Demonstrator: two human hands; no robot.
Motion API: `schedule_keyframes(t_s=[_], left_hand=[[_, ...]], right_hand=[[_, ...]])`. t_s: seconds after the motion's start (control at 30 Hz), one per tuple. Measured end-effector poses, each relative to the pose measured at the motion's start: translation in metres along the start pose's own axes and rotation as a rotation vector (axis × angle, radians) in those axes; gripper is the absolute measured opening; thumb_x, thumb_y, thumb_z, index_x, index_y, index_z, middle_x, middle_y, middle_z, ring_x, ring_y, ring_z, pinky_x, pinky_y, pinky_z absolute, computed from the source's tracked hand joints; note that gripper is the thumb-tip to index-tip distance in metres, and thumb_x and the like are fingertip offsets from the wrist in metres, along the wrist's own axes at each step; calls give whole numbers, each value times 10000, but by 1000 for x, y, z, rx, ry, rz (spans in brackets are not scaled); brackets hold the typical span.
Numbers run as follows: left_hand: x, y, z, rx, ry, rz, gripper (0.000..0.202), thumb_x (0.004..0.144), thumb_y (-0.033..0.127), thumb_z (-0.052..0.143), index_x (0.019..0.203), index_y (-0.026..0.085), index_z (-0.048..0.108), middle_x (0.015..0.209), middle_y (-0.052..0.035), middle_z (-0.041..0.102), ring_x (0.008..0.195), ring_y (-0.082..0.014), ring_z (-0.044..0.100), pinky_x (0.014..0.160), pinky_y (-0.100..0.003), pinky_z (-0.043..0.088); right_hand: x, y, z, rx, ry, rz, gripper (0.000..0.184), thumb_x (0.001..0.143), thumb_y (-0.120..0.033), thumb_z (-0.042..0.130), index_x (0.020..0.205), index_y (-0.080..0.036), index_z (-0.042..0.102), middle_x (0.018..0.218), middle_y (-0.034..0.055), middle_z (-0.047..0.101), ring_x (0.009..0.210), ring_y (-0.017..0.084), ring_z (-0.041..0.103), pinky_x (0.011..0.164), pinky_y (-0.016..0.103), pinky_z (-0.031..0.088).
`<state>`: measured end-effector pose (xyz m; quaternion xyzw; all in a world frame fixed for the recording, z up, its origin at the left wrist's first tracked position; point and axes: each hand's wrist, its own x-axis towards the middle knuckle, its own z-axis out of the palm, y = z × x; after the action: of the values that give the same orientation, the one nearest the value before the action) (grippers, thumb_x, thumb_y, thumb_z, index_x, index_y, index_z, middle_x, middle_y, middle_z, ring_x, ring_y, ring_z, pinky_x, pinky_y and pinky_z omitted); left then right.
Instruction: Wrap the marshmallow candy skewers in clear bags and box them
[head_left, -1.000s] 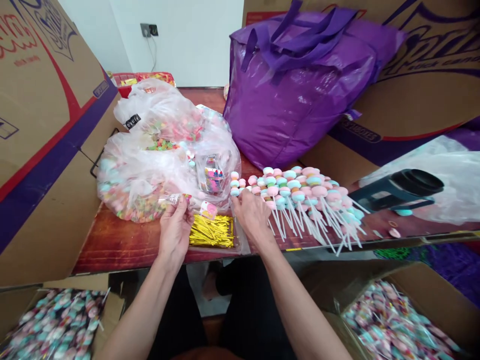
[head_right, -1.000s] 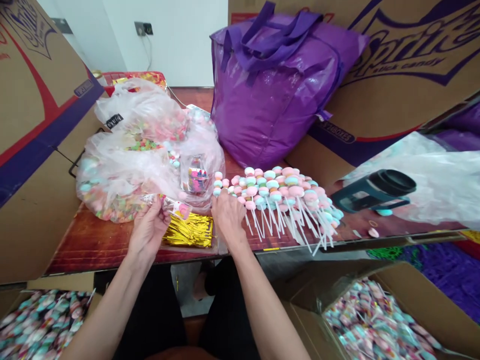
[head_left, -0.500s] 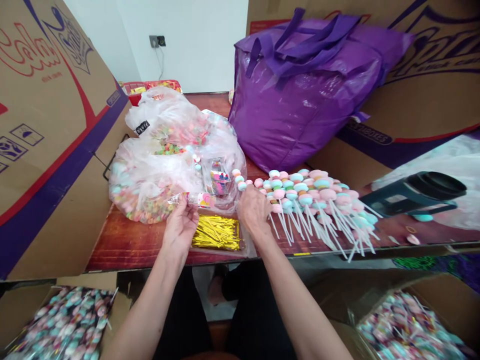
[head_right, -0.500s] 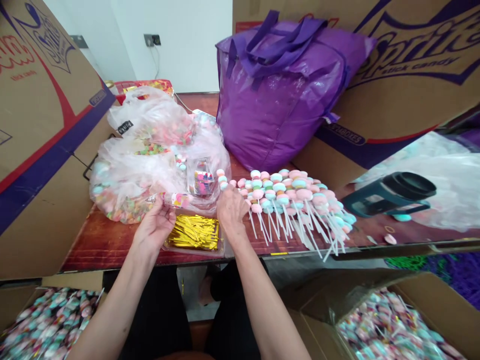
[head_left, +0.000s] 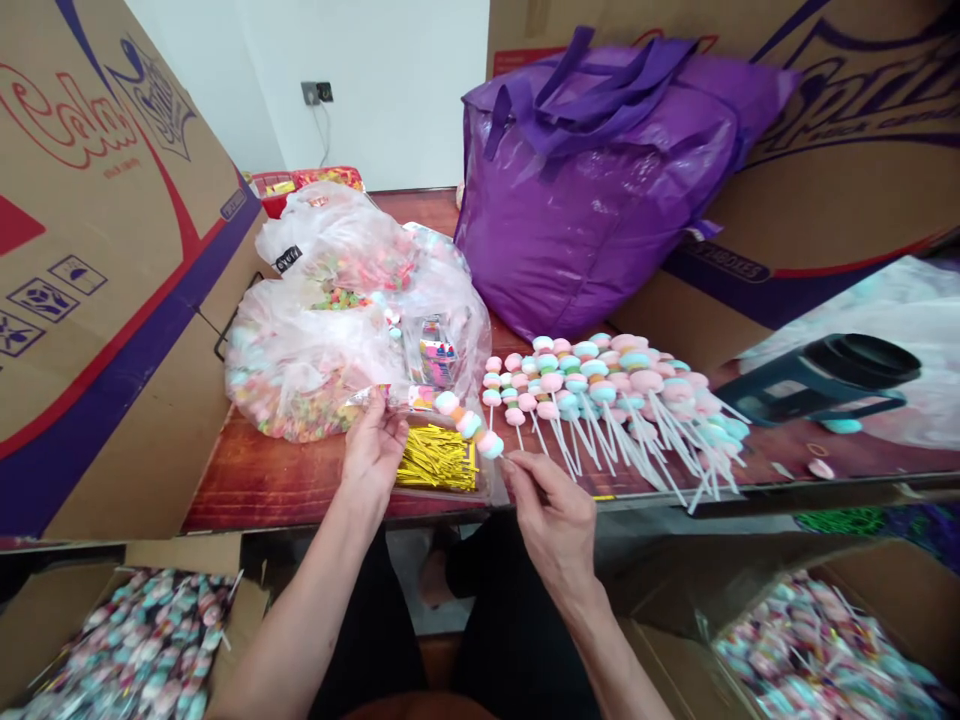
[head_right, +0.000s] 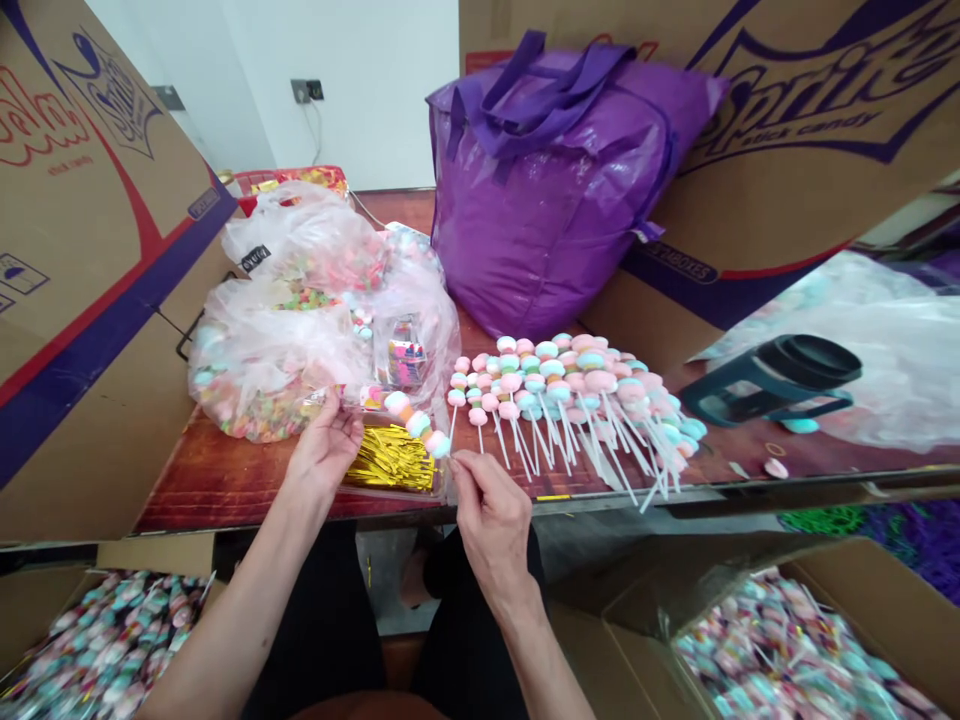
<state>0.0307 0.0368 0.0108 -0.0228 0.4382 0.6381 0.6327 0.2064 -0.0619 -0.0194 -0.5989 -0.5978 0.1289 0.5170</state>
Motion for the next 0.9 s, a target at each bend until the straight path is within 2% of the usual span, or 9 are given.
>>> schedule_keyframes(t_s=[0.1, 0.17, 0.27, 0.37, 0.57, 0.67, 0.77, 0.9], left_hand=[[-2, -6, -3, 64, -114, 167, 197, 735, 246, 834, 786, 162, 662, 704, 33, 676, 588, -56, 618, 545, -160, 442], [-2, -9, -6, 110, -191, 252, 277, 659, 287, 880, 785, 167, 664, 745, 38, 692, 621, -55, 627, 582, -164, 457], [-1, -12, -9, 167, -268, 255, 343, 594, 323, 909, 790, 167, 675, 773, 33, 708, 651, -61, 639, 621, -175, 485], [-1, -13, -12, 197, -278, 260, 365, 587, 348, 909, 806, 170, 677, 782, 30, 711, 645, -67, 643, 618, -183, 497], [-6, -20, -17, 320, -276, 396, 374, 639, 400, 872, 868, 168, 689, 853, 4, 712, 688, -81, 634, 587, -167, 477], [-7, -21, -18, 333, -270, 385, 372, 656, 420, 858, 867, 171, 678, 865, 9, 698, 699, -78, 626, 581, -159, 474], [-4, -19, -18, 263, -286, 317, 372, 659, 425, 856, 846, 182, 645, 817, 28, 678, 667, -72, 620, 589, -165, 480], [-1, -19, -20, 284, -316, 256, 399, 660, 446, 853, 846, 189, 612, 782, 30, 668, 640, -80, 627, 581, -174, 480]], right_hand=[[5, -2, -10, -76, -31, -64, 163, 934, -269, 579, 868, -222, 720, 811, 48, 734, 759, 188, 678, 755, 313, 517], [8, -3, -15, -52, -53, -56, 165, 921, -288, 593, 845, -229, 727, 828, 51, 745, 778, 198, 687, 759, 320, 521], [7, -2, -14, 88, -103, 35, 171, 910, -308, 604, 823, -222, 722, 789, 34, 727, 712, 180, 665, 664, 289, 512], [2, -1, -9, 143, -110, 133, 174, 899, -322, 616, 820, -208, 722, 750, 23, 704, 665, 164, 632, 613, 267, 491], [-6, 0, 1, 184, -159, 212, 176, 887, -329, 633, 796, -204, 717, 723, 8, 686, 634, 152, 607, 599, 256, 472], [-7, -1, 3, 179, -152, 216, 182, 903, -324, 611, 809, -204, 709, 703, 1, 663, 630, 151, 598, 609, 258, 468], [-7, -3, 3, 173, -164, 196, 190, 920, -322, 589, 818, -202, 695, 690, -4, 645, 624, 146, 589, 615, 257, 461], [-9, -4, 4, 171, -209, 230, 233, 947, -323, 542, 785, -198, 654, 589, -37, 560, 539, 118, 531, 546, 231, 413]])
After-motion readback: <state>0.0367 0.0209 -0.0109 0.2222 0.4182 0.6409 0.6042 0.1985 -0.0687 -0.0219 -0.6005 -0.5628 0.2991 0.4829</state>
